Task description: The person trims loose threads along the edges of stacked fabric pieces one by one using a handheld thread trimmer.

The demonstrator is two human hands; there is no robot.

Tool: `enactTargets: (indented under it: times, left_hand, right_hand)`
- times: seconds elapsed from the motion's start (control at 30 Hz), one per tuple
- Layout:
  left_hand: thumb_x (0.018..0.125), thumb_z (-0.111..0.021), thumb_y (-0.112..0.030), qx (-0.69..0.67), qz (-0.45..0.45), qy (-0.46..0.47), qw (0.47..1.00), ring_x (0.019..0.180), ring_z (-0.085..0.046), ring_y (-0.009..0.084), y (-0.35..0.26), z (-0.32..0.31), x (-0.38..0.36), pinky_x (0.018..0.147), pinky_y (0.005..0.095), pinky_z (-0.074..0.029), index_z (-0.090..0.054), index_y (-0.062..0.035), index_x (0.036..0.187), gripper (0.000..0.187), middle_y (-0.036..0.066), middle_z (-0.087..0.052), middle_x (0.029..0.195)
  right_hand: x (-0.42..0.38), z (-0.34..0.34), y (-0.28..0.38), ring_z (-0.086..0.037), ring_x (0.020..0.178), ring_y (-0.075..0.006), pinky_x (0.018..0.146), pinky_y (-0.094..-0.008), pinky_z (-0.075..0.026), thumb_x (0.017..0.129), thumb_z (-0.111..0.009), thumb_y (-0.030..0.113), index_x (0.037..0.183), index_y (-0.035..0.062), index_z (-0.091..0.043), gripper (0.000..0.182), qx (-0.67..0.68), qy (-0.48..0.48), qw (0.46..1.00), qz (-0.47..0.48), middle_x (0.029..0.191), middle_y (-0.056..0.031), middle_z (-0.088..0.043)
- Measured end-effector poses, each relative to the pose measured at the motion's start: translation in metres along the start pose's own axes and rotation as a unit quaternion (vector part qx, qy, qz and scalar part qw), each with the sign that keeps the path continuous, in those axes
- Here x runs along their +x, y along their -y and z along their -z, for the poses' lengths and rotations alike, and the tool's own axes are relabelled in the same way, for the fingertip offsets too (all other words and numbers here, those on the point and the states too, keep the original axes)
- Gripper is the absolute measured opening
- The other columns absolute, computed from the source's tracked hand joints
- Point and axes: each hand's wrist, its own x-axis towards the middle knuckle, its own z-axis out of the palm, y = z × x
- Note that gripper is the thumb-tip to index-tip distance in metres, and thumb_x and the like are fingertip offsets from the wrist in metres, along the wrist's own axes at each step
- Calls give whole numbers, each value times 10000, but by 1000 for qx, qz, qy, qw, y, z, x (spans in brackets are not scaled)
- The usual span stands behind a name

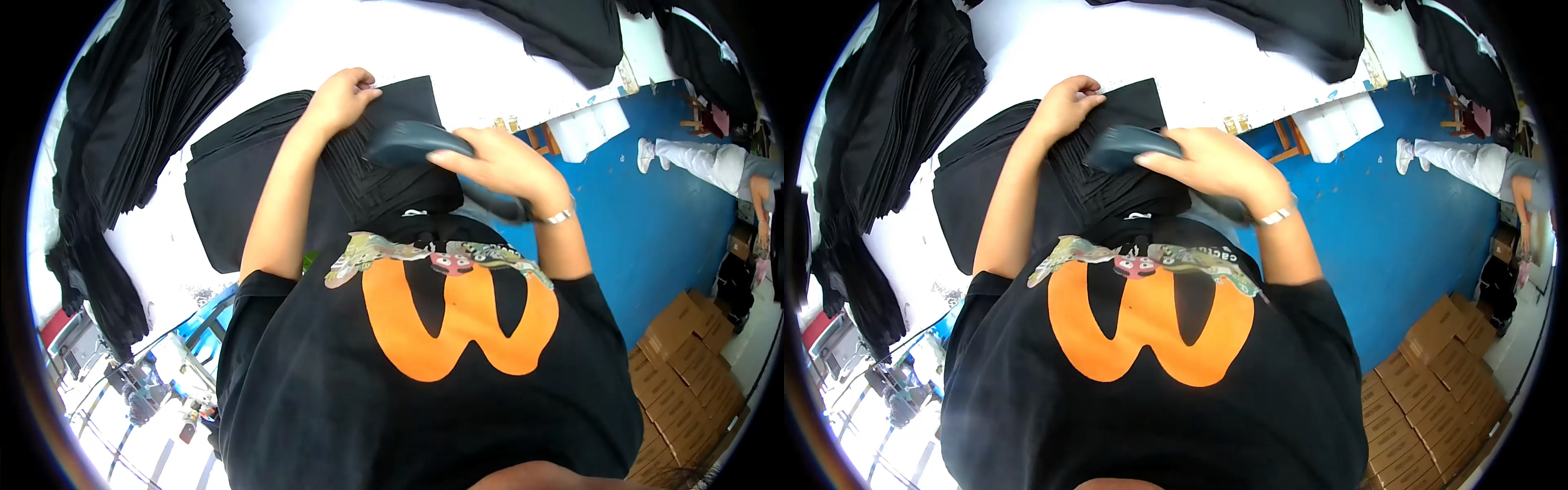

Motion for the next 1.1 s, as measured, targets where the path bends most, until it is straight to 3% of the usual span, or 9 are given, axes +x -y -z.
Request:
enactTargets:
  times: [0.07, 0.13, 0.23, 0.3, 0.4, 0.6, 0.8, 0.93, 1.1]
  left_hand:
    - [837, -804, -319, 175, -16, -59, 983, 949, -687, 350, -32, -12, -2, 860, 443, -561, -703, -21, 1107, 415, 185, -677, 1051]
    - [796, -833, -334, 257, -87, -48, 961, 1032, -647, 384, -38, -34, 12, 867, 449, -541, -709, -31, 1054, 417, 158, -641, 1096]
    - [793, -837, -328, 187, -117, -65, 973, 991, -654, 376, -37, -49, 18, 855, 432, -539, -709, -26, 1043, 412, 152, -667, 1053]
    - [848, -808, -273, -75, -27, 2, 997, 944, -679, 301, -32, -42, 15, 855, 375, -539, -727, -16, 1037, 329, 125, -712, 1005]
    - [912, -757, -202, -236, -16, -4, 972, 913, -689, 207, -21, -44, 14, 865, 319, -533, -751, -23, 1060, 232, 95, -750, 982]
    - [975, -688, -165, -289, 45, 42, 955, 913, -655, 131, -19, -42, 16, 883, 290, -522, -755, -14, 1103, 209, 44, -745, 966]
    - [994, -671, -164, -339, 60, 68, 936, 917, -639, 110, -10, -47, 21, 885, 282, -514, -741, -8, 1137, 223, 19, -735, 975]
    - [996, -669, -153, -353, 86, 62, 930, 924, -634, 103, -14, -46, 20, 884, 271, -510, -740, -13, 1142, 214, 12, -731, 985]
    - [953, -713, -134, -314, 62, 41, 946, 891, -640, 129, -13, -48, 17, 866, 277, -508, -766, -30, 1079, 172, 23, -720, 950]
  right_hand:
    - [-30, 17, -5, -626, 620, -222, 621, -355, -516, 962, -666, 489, 1005, 1, -689, 490, 102, 60, 984, -132, 702, -113, -642]
    - [-52, 18, -13, -583, 590, -165, 576, -323, -490, 970, -669, 468, 1005, 3, -684, 466, 123, 35, 980, -152, 678, -72, -606]
    - [-66, 7, -43, -534, 546, -98, 512, -278, -448, 980, -671, 449, 1003, 5, -673, 445, 193, -60, 964, -174, 644, -17, -558]
    - [-65, -5, -62, -516, 518, -79, 483, -256, -418, 990, -657, 441, 989, 10, -655, 432, 255, -160, 938, -170, 623, 5, -546]
    - [-30, -10, -68, -520, 507, -99, 487, -272, -417, 994, -633, 460, 931, 1, -642, 463, 253, -194, 939, -129, 622, -10, -557]
    - [26, -14, -55, -539, 501, -115, 493, -279, -444, 995, -617, 535, 903, 5, -622, 538, 354, -216, 904, -108, 623, -37, -573]
    - [11, -18, -64, -534, 492, -109, 486, -282, -451, 997, -622, 509, 944, -5, -638, 517, 263, -133, 946, -137, 635, -33, -573]
    - [20, -17, -48, -520, 489, -98, 501, -268, -450, 997, -630, 502, 915, 6, -638, 502, 323, -251, 903, -131, 631, -21, -552]
    - [-1, -8, -50, -541, 506, -96, 502, -264, -444, 991, -636, 502, 913, 2, -642, 506, 263, -170, 940, -136, 609, -17, -555]
